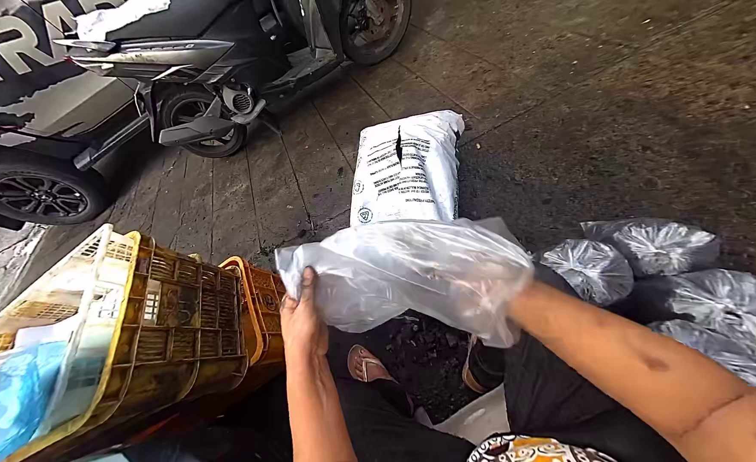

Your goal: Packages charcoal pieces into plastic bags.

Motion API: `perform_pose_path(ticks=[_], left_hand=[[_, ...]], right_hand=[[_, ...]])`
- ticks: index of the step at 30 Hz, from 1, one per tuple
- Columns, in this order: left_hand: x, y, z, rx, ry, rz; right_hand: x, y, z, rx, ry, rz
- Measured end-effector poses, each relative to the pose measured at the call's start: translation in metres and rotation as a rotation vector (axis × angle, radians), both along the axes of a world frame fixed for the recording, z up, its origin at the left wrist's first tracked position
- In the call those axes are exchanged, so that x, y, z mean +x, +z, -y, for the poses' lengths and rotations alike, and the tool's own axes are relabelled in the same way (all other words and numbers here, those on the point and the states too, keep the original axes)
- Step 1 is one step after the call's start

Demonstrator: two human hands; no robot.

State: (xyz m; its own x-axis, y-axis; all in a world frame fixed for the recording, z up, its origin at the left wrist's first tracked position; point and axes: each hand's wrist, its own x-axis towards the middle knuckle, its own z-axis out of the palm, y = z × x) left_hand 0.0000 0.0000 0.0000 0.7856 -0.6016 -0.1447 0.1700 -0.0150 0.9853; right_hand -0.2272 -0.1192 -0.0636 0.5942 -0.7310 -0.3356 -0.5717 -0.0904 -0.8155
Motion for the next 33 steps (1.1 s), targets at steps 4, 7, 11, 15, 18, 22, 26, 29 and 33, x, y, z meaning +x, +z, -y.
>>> perform_pose_path(ticks=[4, 7, 11, 15, 18, 22, 26, 29, 33], left_hand=[[0.012, -0.018, -0.019, -0.154, 0.029, -0.211], [0.010, -0.033, -0.025, -0.336, -0.006, -0.385], [0.005, -0.045, -0.029, -0.474, -0.080, -0.492], [0.003, -0.058, -0.033, -0.597, -0.158, -0.533], [0.009, -0.074, -0.038, -0.665, -0.235, -0.567], [0.022, -0.085, -0.041, -0.301, -0.099, -0.474], [0.036, -0.096, -0.037, 0.287, 0.059, -0.107], [0.010, -0.054, -0.022, 0.121, 0.131, 0.139], [-0.014, 0.000, -0.017, -0.148, -0.176, 0.649]], right_hand=[[-0.004, 0.045, 0.008, 0.185, -0.102, 0.689], [0.002, 0.039, 0.019, -0.319, -0.202, 0.614], [0.006, 0.040, 0.033, -0.397, -0.142, 0.465], [0.023, 0.031, 0.049, -0.056, 0.027, 0.444], [0.026, 0.028, 0.040, 0.167, 0.054, 0.475], [0.027, 0.047, 0.032, 0.138, 0.180, 0.318], [0.034, 0.061, 0.043, -0.263, 0.219, 0.192], [0.040, 0.070, 0.041, -0.488, 0.315, -0.046], [0.051, 0.070, 0.030, -0.610, 0.404, -0.182]])
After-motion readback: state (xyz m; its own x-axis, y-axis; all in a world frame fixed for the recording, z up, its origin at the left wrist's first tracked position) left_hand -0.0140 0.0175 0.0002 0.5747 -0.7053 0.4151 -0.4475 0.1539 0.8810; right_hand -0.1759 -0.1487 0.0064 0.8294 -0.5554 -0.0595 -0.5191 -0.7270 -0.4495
